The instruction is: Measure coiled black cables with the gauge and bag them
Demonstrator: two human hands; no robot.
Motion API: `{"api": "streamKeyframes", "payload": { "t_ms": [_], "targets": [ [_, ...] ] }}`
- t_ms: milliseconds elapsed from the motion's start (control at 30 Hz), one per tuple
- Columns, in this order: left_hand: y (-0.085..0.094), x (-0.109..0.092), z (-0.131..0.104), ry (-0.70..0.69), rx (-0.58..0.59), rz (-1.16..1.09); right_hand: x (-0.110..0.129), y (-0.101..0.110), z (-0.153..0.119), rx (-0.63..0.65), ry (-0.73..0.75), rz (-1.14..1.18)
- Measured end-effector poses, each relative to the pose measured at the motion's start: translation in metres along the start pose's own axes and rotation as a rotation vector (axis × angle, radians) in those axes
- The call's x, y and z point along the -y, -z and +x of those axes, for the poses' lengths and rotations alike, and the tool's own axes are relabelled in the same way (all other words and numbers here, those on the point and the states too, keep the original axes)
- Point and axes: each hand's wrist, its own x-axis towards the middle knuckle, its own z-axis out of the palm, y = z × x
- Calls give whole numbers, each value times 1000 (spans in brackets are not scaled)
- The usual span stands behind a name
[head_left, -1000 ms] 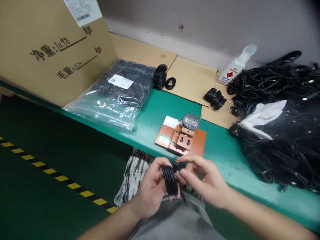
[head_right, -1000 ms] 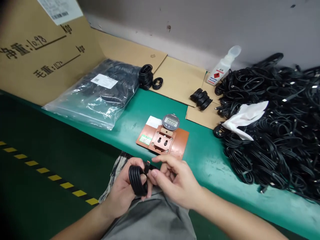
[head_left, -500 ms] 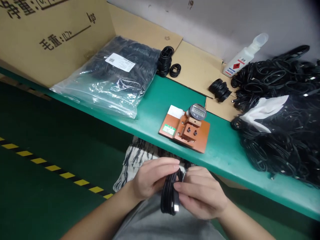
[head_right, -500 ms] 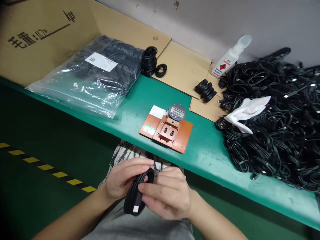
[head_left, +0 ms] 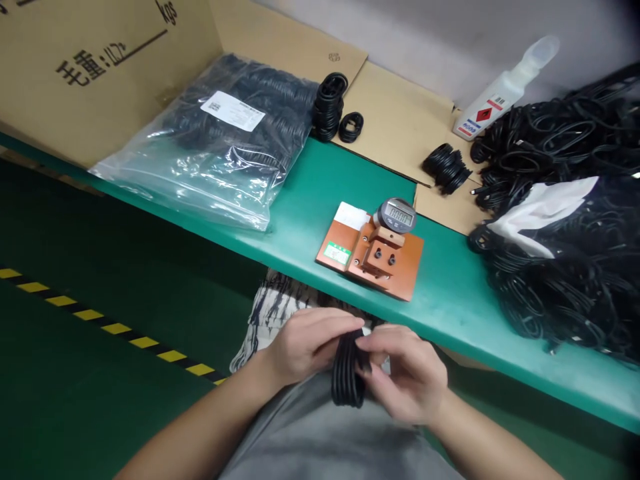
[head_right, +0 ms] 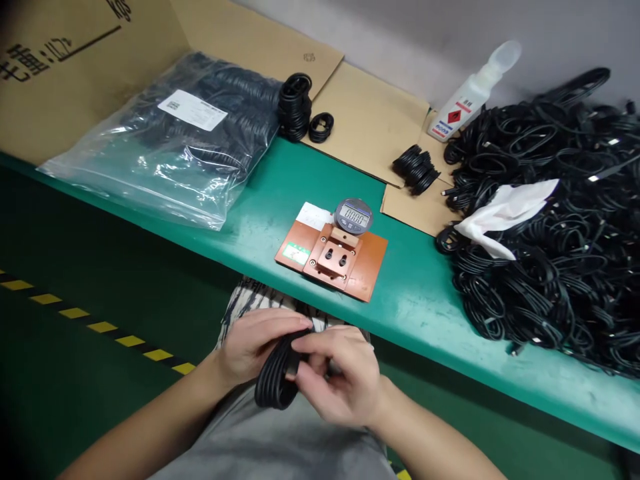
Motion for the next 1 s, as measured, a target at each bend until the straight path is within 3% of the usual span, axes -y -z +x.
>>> {"api": "streamKeyframes", "payload": {
  "t_ms": [100, 167, 333, 433, 600, 667, 767, 867, 933, 1000],
  "targets": [
    [-3, 0, 0, 125, 62, -18, -2, -4, -7, -94, -342, 134],
    [-4, -1, 2, 251, 123, -51, -4, -7, -11, -151, -495, 237],
    [-5, -7, 10, 465, 331, -151, -10, -10, -13, -210, -604, 351],
    [-6, -5, 11, 460, 353, -172, -12, -9, -11, -214, -676, 479],
    [-5, 0, 14, 315, 396, -88, -8, -10, -4, -233, -789, 603],
    [-4, 1, 17, 290, 402, -98, -6, -9, -2, -301, -714, 473],
    [-5, 1, 21, 309, 392, -176, -7, -3, 2, -333, -334, 94],
    [-7, 3, 25, 342, 386, -250, -18, 9, 7, -188, 92, -208],
    [-8, 5, 27, 367, 377, -289, -26, 16, 11, -99, 213, -305],
    [-7, 9, 30, 388, 362, -314, -33, 22, 14, -48, 241, -379]
  ]
}}
